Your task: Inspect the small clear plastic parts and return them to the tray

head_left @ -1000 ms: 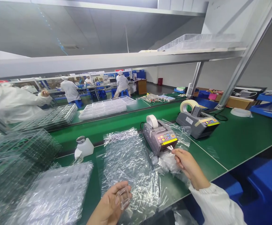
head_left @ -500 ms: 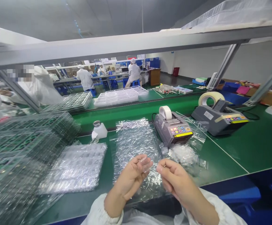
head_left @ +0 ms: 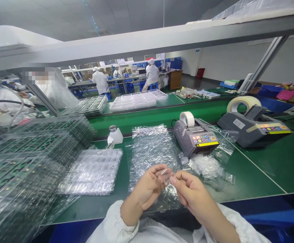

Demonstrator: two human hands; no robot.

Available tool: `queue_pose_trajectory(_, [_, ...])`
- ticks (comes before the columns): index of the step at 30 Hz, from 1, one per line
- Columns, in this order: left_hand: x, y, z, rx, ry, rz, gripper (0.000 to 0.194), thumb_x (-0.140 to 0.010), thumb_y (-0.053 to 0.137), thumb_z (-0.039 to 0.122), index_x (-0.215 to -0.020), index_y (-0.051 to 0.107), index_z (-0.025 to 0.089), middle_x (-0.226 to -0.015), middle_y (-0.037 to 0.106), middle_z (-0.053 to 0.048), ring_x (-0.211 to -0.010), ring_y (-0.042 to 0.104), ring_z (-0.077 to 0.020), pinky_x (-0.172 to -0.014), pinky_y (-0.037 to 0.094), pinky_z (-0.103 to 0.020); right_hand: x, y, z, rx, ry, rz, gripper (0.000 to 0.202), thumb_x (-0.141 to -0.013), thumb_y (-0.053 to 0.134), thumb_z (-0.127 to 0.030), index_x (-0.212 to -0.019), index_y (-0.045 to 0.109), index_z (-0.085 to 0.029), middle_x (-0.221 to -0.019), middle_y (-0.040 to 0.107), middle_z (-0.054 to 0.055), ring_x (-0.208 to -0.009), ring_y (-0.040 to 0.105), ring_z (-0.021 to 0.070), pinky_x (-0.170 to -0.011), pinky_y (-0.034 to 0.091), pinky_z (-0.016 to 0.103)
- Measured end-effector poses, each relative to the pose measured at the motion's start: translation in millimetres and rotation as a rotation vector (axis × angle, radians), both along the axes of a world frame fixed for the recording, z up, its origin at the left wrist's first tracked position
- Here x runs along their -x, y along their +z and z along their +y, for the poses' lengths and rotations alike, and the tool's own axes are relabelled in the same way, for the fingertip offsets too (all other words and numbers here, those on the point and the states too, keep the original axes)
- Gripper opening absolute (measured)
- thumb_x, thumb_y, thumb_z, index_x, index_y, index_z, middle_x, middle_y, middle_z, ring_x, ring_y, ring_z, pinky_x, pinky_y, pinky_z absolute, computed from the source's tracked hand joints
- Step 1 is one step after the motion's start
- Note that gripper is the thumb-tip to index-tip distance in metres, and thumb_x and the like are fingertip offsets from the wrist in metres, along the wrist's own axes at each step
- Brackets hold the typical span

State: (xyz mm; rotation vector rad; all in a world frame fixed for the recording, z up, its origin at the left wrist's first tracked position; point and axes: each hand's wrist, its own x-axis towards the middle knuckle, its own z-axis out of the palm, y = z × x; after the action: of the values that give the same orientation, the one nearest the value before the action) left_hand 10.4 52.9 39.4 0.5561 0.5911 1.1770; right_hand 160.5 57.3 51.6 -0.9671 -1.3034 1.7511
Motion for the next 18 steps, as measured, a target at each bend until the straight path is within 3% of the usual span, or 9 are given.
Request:
queue_pose_trajectory(4, [1, -4.5, 0, -0.023, -0.006, 0.017, 0.030, -0.067, 0.076, 0.017, -0.095, 0.066, 0.018, -0.095, 0.067, -0.005, -0.096, 0.061, -0.0154, -0.087, 0.044, -0.024, 1, -5.9, 0, -0.001, -0.030, -0.041, 0.043, -0.075, 0.058, -0.059, -0.066, 0.043, -0.020, -0.039, 0.035, -0.011, -0.036, 0.022, 0.0044, -0.037, 0.017, 0.019])
queue_pose_trajectory(8, [1, -3.7, 0, -0.008, 0.008, 0.014, 0.033, -0.063, 0.078, 0.021, -0.094, 0.067, 0.018, -0.094, 0.067, -0.005, -0.095, 0.062, -0.0150, -0.085, 0.044, -0.023, -3, -9.4, 2, 0.002, -0.012, -0.117, 0.046, -0.074, 0.055, -0.063, -0.064, 0.039, -0.022, -0.037, 0.035, -0.010, -0.034, 0.022, 0.0055, -0.036, 0.018, 0.020])
queue_pose_trajectory(10, [1, -2.1, 0, 0.037, 0.007, 0.019, 0.034, -0.063, 0.078, 0.024, -0.095, 0.067, 0.018, -0.094, 0.067, -0.006, -0.091, 0.062, -0.0148, -0.082, 0.047, -0.023, -8, -7.7, 4, -0.054, -0.023, -0.220, 0.045, -0.074, 0.055, -0.062, -0.062, 0.039, -0.022, -0.038, 0.036, -0.009, -0.036, 0.026, 0.0068, -0.038, 0.021, 0.021])
queue_pose_trajectory(12, [1, -0.5, 1, 0.088, -0.009, 0.044, 0.031, -0.067, 0.075, 0.028, -0.096, 0.068, 0.018, -0.097, 0.067, -0.006, -0.088, 0.063, -0.0144, -0.075, 0.048, -0.021, -14, -3.2, 5, -0.192, -0.131, -0.355, 0.041, -0.074, 0.058, -0.058, -0.061, 0.044, -0.022, -0.042, 0.037, -0.007, -0.040, 0.032, 0.0088, -0.041, 0.025, 0.022])
queue_pose_trajectory(15, [0, 2.1, 2, 0.087, -0.061, 0.092, 0.031, -0.074, 0.069, 0.034, -0.098, 0.068, 0.016, -0.099, 0.066, -0.008, -0.081, 0.062, -0.0122, -0.068, 0.047, -0.019, -20, 3.6, 8, -0.440, -0.243, -0.477, 0.026, -0.075, 0.060, -0.048, -0.081, 0.065, -0.024, -0.047, 0.042, -0.005, -0.045, 0.037, 0.0120, -0.046, 0.031, 0.024])
queue_pose_trajectory(18, [-3, 4.3, -1, 0.018, -0.068, 0.135, 0.035, -0.080, 0.061, 0.041, -0.098, 0.068, 0.012, -0.098, 0.066, -0.011, -0.082, 0.061, -0.0126, -0.075, 0.047, -0.021, -17, 2.2, 12, -0.567, -0.156, -0.528, 0.034, -0.077, 0.059, -0.044, -0.106, 0.067, -0.029, -0.051, 0.054, -0.003, -0.045, 0.042, 0.0146, -0.050, 0.037, 0.027])
